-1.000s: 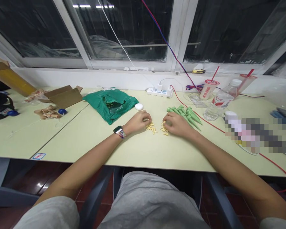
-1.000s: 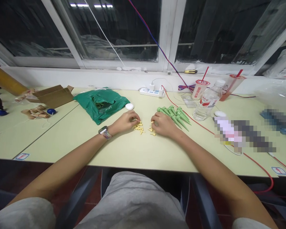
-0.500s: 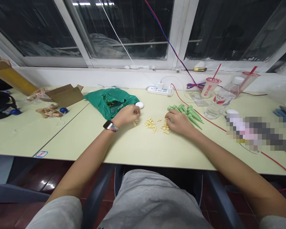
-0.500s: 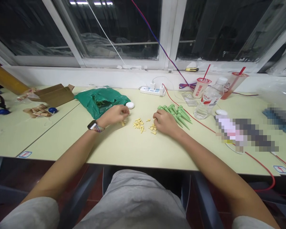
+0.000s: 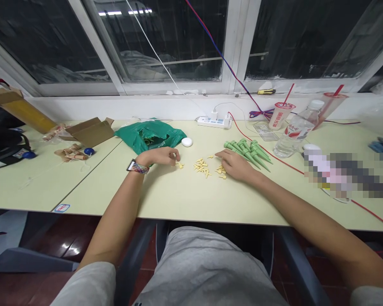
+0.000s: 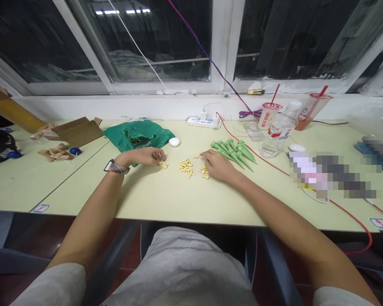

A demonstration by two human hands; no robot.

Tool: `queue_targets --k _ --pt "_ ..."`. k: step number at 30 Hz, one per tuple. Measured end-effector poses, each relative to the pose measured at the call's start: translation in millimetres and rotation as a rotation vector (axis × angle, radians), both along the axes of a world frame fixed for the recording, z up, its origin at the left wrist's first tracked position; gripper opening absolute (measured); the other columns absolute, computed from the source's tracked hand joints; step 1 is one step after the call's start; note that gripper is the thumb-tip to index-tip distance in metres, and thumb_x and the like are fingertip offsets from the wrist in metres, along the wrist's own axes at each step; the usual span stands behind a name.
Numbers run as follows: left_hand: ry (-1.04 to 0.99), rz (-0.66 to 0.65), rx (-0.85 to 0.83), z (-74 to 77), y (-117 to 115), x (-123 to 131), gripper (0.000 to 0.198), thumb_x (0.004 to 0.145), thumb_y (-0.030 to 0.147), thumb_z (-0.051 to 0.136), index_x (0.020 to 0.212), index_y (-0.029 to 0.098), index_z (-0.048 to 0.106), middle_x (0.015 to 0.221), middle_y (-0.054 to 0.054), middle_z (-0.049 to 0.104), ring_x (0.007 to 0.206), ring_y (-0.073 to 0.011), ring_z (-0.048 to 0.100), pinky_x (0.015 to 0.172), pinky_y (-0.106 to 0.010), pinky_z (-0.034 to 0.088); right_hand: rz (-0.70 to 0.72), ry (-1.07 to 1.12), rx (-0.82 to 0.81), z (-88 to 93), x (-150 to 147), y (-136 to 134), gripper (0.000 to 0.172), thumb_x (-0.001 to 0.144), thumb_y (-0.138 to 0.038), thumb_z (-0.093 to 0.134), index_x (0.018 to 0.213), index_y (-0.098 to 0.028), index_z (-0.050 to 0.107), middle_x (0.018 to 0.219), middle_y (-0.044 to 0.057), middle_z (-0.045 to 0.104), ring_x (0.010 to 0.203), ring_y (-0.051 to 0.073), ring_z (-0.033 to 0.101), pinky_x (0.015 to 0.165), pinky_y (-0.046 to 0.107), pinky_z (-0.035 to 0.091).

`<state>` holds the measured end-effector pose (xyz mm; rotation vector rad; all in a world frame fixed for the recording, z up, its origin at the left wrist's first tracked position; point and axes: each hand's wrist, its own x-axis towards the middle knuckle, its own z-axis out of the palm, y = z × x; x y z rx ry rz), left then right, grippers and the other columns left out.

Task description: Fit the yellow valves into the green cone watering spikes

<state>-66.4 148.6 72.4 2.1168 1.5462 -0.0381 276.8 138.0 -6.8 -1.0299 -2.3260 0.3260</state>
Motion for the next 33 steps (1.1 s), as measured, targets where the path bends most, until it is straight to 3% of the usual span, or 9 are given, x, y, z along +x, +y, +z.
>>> queue_targets --k 7,11,14,17,20,24,27,33 --pt "0.025 0.023 0.026 -6.5 5.8 -1.3 0.032 0.065 0.033 0.063 0.094 0.021 0.071 0.090 -0.004 0.072 0.079 -0.0221 0.062 0.065 -0.028 0.045 -0.008 0.253 -0.143 -5.6 -1.9 6.5 0.039 0.090 -0.005 0.040 0.114 -0.017 0.068 0.112 0.011 0.074 0.103 0.023 0.072 0.093 0.040 0.055" --pt "0.022 0.059 0.091 -9.4 10.0 -3.8 0.033 0.065 0.032 0.062 0.095 0.021 0.070 0.091 -0.004 0.073 0.079 -0.0220 0.064 0.064 -0.028 0.046 -0.008 0.279 -0.181 -4.2 -2.6 4.2 0.039 0.089 -0.006 0.040 0.113 -0.016 0.069 0.114 0.011 0.074 0.102 0.024 0.074 0.091 0.040 0.057" --pt "0.020 0.083 0.149 -10.8 11.8 -5.2 0.033 0.065 0.031 0.061 0.095 0.020 0.070 0.090 -0.005 0.072 0.077 -0.0219 0.064 0.062 -0.029 0.044 0.007 0.161 -0.087 -2.0 -3.0 3.8 0.042 0.093 -0.012 0.042 0.125 -0.018 0.069 0.128 0.012 0.072 0.119 0.028 0.068 0.104 0.047 0.053" --pt "0.006 0.096 0.196 -11.6 12.4 -5.3 0.033 0.067 0.030 0.061 0.096 0.019 0.071 0.091 -0.006 0.072 0.078 -0.0228 0.065 0.063 -0.029 0.045 0.118 0.028 -0.074 -1.3 -6.6 5.8 0.048 0.099 -0.020 0.043 0.144 -0.022 0.060 0.152 0.009 0.060 0.144 0.028 0.051 0.120 0.050 0.041" --pt "-0.018 0.104 0.225 -12.4 12.3 -4.0 0.033 0.068 0.030 0.060 0.098 0.019 0.072 0.093 -0.006 0.073 0.080 -0.0234 0.066 0.065 -0.030 0.045 0.191 -0.042 -0.095 -0.9 -11.7 8.0 0.047 0.102 -0.024 0.042 0.146 -0.021 0.061 0.155 0.008 0.057 0.151 0.026 0.044 0.126 0.049 0.035" --pt "-0.042 0.098 0.255 -12.4 11.3 -0.7 0.031 0.068 0.030 0.062 0.096 0.019 0.073 0.092 -0.006 0.072 0.079 -0.0233 0.065 0.066 -0.030 0.045 0.136 -0.032 -0.083 4.5 -10.8 7.2 0.041 0.102 -0.021 0.039 0.127 -0.017 0.072 0.136 0.012 0.070 0.130 0.028 0.062 0.114 0.048 0.046" --pt "-0.112 0.089 0.272 -10.2 9.6 2.6 0.029 0.069 0.029 0.063 0.093 0.018 0.073 0.087 -0.005 0.071 0.077 -0.0226 0.064 0.065 -0.030 0.044 0.080 -0.018 -0.094 11.4 -3.8 4.6 0.038 0.101 -0.019 0.040 0.114 -0.016 0.076 0.120 0.012 0.075 0.113 0.027 0.066 0.104 0.046 0.050" --pt "-0.556 0.031 0.156 -5.6 1.5 15.8 0.026 0.075 0.027 0.067 0.100 0.018 0.071 0.088 -0.003 0.070 0.082 -0.0200 0.066 0.075 -0.030 0.049 0.063 -0.027 -0.115 21.0 4.4 0.8 0.034 0.101 -0.019 0.043 0.101 -0.017 0.076 0.109 0.010 0.076 0.106 0.025 0.066 0.096 0.039 0.049"
